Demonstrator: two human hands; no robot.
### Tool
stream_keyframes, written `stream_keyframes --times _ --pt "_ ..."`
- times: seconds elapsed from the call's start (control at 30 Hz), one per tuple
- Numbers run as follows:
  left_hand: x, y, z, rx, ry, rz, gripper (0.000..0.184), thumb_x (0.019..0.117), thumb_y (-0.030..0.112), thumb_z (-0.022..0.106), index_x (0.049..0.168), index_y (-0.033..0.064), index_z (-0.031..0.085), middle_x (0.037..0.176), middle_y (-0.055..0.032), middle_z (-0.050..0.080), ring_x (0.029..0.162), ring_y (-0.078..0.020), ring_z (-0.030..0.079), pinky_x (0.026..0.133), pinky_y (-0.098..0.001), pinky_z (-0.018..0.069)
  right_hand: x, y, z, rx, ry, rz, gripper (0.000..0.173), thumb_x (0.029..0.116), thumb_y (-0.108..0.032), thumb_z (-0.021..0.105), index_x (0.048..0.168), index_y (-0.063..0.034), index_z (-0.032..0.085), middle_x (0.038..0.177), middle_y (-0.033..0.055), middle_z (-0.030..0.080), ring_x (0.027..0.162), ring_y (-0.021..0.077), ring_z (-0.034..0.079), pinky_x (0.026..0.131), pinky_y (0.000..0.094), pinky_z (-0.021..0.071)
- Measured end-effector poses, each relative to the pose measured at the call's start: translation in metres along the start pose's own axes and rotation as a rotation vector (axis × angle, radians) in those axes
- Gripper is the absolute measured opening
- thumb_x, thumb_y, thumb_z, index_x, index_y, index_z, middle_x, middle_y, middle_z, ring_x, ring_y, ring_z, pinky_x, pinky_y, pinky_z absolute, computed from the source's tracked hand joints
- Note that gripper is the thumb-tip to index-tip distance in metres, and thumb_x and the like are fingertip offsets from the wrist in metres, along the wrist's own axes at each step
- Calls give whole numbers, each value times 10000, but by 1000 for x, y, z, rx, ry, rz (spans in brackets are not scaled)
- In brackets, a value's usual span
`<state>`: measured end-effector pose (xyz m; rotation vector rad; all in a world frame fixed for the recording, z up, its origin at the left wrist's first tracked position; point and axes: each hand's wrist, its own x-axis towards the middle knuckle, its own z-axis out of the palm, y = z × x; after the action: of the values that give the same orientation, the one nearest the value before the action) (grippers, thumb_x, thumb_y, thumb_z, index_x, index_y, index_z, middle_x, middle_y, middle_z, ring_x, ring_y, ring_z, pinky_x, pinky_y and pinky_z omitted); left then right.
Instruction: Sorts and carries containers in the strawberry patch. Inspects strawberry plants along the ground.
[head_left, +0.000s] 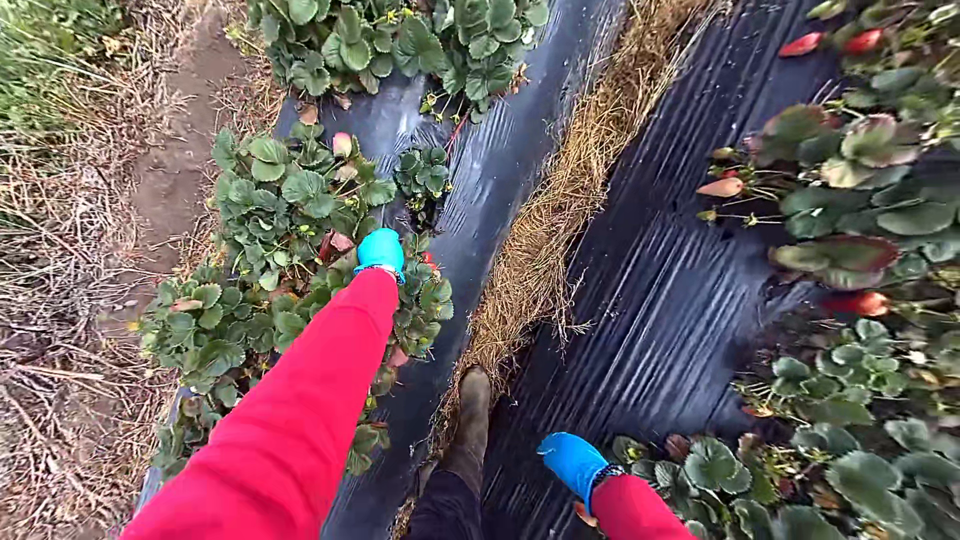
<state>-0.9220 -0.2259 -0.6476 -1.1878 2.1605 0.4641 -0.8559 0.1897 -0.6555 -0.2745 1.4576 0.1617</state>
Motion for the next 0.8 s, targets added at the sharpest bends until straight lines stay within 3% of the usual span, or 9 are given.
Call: stream_keyframes --times 0.07,0.1,0.17,0.27,0.37,0.43,0.6,0.7,0.8 --pt "-29 -8 -11 -185 -163 -56 312 1087 213 508 1294 48 673 1263 -197 681 1122 -348 673 941 -538 543 -14 -30 -15 80 46 -73 365 1060 -287 500 1323 -115 687 1368 147 660 1319 311 592 1110 560 436" --pt "-42 -10 -27 -277 -328 -150 385 1132 225 400 1449 50 529 1448 -199 564 1313 -345 572 1105 -524 449 -22 -44 -29 86 63 -113 369 1064 -285 493 1334 -119 682 1380 143 653 1329 305 584 1118 555 430" --pt "-47 -36 26 -376 87 -137 300 1079 199 512 1279 41 671 1224 -244 697 1110 -412 693 970 -602 536 -45 -66 -56 80 92 -155 374 1066 -293 485 1335 -123 681 1377 136 655 1326 294 587 1115 548 431" --pt "-76 -51 30 -273 -73 23 439 1053 100 521 1491 102 543 1421 -230 602 1324 -423 573 1095 -618 447 -84 -86 -103 67 133 -202 373 1083 -279 471 1355 -122 673 1404 127 636 1347 272 567 1143 512 406" --pt "-96 -65 48 -44 -247 141 268 998 104 587 1214 108 746 1346 -170 640 1285 -380 581 1067 -597 473 -99 -100 -140 122 239 -239 314 1085 -270 514 1281 -137 722 1335 101 678 1283 244 607 1113 478 436" --pt "-108 -63 47 -24 -316 128 257 1006 164 581 1186 143 763 1339 -114 659 1303 -319 580 1104 -543 459 -100 -117 -158 222 340 -281 270 1077 -228 543 1234 -156 750 1301 84 695 1252 234 624 1099 476 453" --pt "-95 -20 -2 -245 85 328 317 1059 63 512 1304 82 712 1395 -141 652 1325 -358 585 1143 -538 425 -66 -208 -193 469 463 -467 264 1071 -121 525 1190 -117 761 1234 110 720 1200 267 649 1054 520 473" --pt "-36 -18 -3 -39 -100 -11 473 1052 102 529 1521 164 532 1572 -93 505 1392 -345 536 1099 -576 464 -16 -239 -195 594 467 -381 242 1061 -131 550 1173 -127 764 1223 98 725 1205 260 647 1050 521 476" --pt "-12 -27 2 -99 -228 -137 271 1008 230 651 1232 86 706 1271 -150 696 1166 -354 670 964 -605 525 17 -228 -193 677 522 -265 249 1062 -130 542 1149 -131 776 1201 90 739 1190 260 657 1045 527 477"
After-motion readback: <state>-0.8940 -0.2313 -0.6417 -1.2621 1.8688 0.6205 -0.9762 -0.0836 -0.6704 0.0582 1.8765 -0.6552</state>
